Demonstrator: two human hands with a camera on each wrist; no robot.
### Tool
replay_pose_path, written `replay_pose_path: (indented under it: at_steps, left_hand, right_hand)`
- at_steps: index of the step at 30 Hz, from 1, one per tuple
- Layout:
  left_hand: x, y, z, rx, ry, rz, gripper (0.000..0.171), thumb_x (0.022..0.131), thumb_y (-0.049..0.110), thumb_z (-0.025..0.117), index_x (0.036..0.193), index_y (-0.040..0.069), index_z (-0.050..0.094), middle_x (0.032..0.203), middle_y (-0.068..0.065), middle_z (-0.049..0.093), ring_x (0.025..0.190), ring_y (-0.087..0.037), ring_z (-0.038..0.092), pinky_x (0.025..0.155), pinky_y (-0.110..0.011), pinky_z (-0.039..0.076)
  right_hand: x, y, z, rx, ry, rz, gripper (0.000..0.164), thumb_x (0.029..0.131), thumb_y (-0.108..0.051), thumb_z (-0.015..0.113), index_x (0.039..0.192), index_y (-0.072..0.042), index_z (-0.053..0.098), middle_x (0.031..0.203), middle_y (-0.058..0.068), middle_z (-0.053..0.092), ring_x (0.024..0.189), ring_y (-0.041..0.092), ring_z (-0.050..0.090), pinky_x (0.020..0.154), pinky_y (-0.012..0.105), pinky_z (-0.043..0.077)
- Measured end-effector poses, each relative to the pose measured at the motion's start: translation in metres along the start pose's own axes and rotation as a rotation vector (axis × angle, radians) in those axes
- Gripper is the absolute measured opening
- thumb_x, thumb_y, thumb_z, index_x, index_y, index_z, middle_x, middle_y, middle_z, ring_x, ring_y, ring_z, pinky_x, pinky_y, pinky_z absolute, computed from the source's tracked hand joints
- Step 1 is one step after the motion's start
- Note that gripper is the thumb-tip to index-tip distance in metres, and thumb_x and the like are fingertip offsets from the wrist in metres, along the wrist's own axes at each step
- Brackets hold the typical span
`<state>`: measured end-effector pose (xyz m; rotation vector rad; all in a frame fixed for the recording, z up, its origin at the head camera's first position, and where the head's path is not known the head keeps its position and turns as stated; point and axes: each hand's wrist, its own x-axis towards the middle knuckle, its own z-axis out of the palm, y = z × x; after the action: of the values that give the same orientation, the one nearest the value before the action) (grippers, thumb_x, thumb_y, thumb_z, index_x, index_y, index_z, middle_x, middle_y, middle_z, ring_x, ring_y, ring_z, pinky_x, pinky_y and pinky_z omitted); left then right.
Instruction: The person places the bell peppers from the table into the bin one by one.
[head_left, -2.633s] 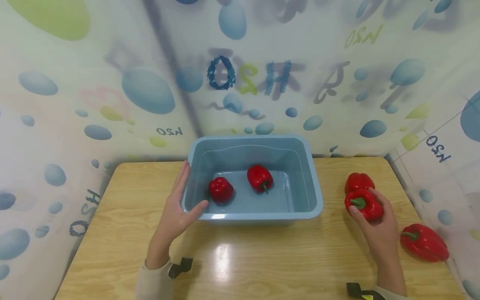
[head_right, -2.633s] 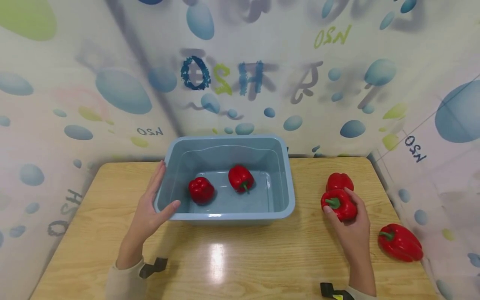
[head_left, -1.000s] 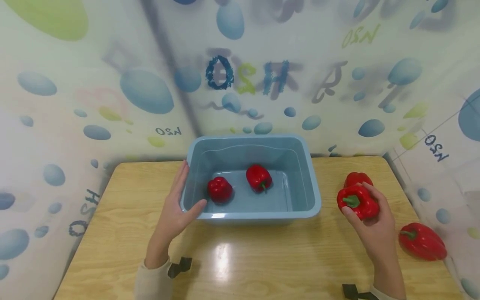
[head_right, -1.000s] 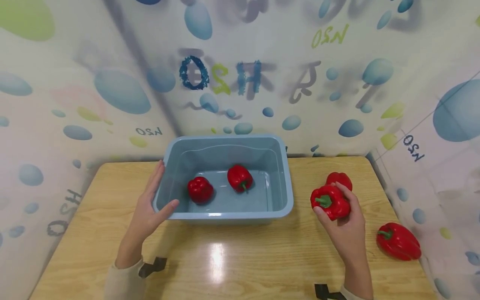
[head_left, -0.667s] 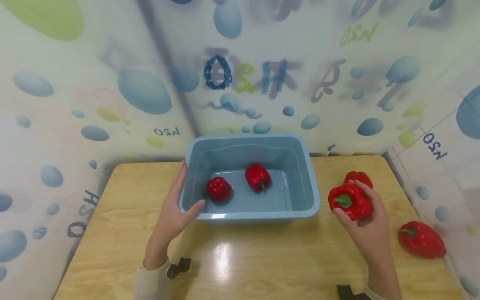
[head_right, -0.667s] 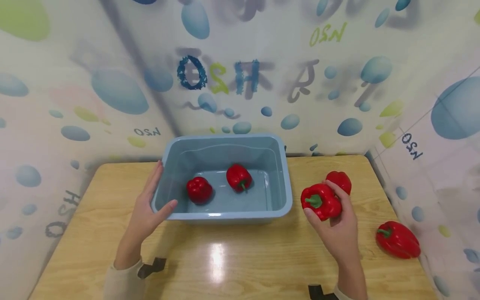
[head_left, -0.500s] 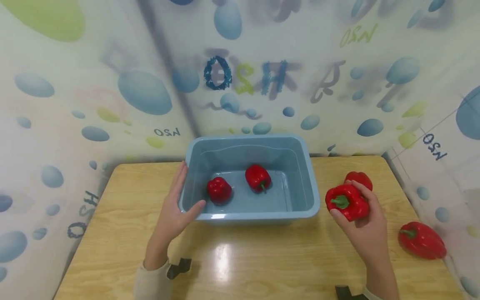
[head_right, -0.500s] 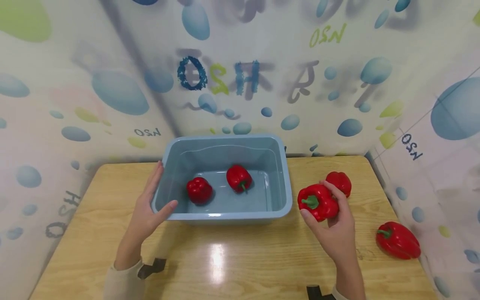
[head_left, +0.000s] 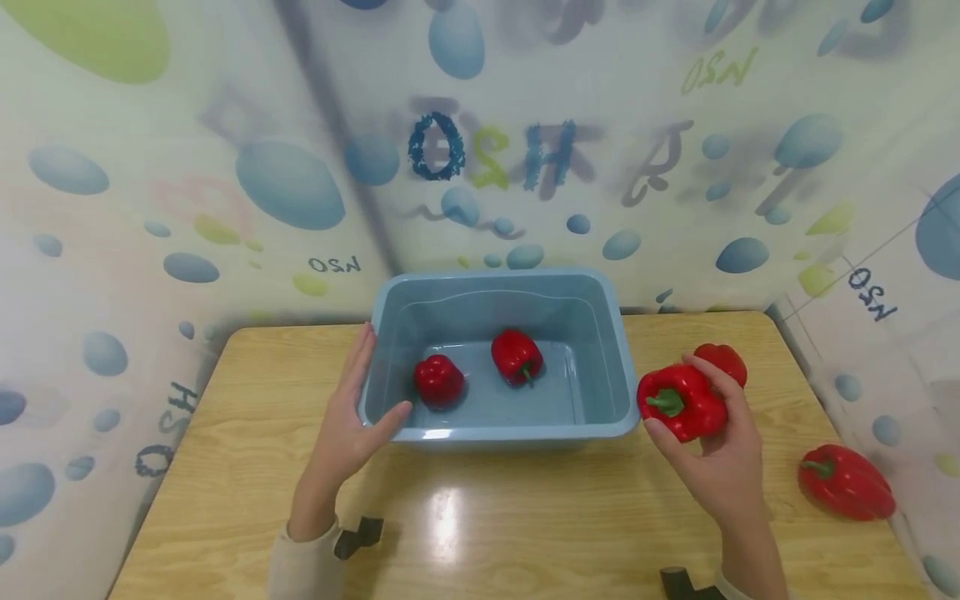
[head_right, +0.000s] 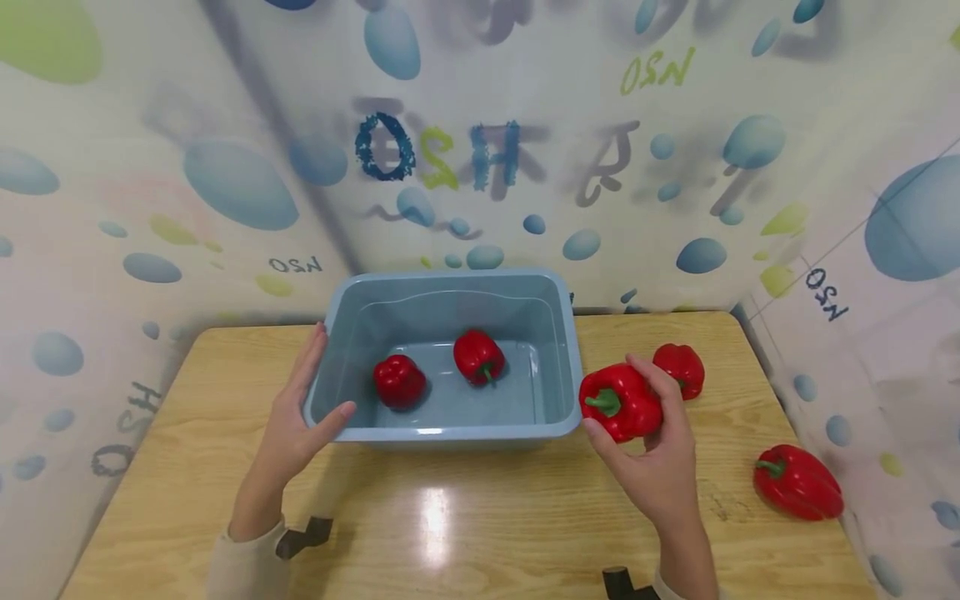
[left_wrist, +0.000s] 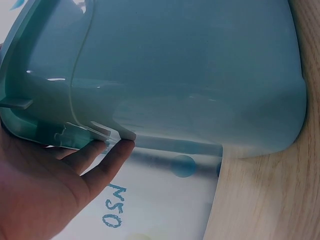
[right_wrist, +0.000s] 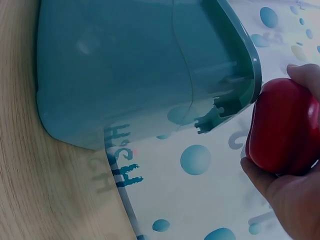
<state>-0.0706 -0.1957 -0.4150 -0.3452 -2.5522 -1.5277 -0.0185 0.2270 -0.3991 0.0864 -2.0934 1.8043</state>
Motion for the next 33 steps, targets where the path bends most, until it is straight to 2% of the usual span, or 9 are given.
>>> replay_pose_path:
  at_steps: [5,8,20,33]
  left_hand:
    - [0.0,0.0,0.001,-0.001,0.001,0.001,0.099,0.088,0.019,0.076,0.17,0.031,0.022,0.179,0.007,0.017,0.164,-0.031,0.022,0.116,-0.079,0.036]
    - [0.0,-0.001,0.001,-0.003,0.003,0.002,0.099,0.088,0.019,0.076,0.17,0.031,0.022,0.179,0.007,0.017,0.163,-0.031,0.023,0.116,-0.079,0.036]
    - [-0.001,-0.001,0.001,0.007,0.002,-0.01,0.099,0.088,0.02,0.076,0.17,0.032,0.022,0.179,0.007,0.017,0.164,-0.031,0.022,0.116,-0.08,0.036]
    - [0.0,-0.002,0.001,0.007,0.0,-0.004,0.098,0.088,0.019,0.075,0.17,0.032,0.022,0.179,0.008,0.017,0.164,-0.032,0.021,0.115,-0.08,0.036]
  right_hand:
    - [0.003,0.007,0.003,0.1,-0.034,-0.148,0.09,0.069,0.029,0.071,0.153,0.011,0.042,0.15,0.011,0.055,0.135,0.02,0.053,0.093,0.014,0.059]
    - [0.005,0.009,0.004,0.138,-0.063,-0.205,0.091,0.068,0.03,0.071,0.152,0.012,0.041,0.151,0.012,0.055,0.136,0.021,0.054,0.094,0.015,0.059]
    - [0.01,0.005,0.011,0.17,-0.1,-0.233,0.095,0.066,0.03,0.071,0.152,0.012,0.036,0.152,0.014,0.053,0.137,0.023,0.052,0.095,0.017,0.06]
    - [0.013,0.003,0.014,0.089,-0.113,-0.263,0.097,0.063,0.029,0.075,0.151,0.012,0.038,0.152,0.014,0.054,0.136,0.023,0.054,0.095,0.016,0.059]
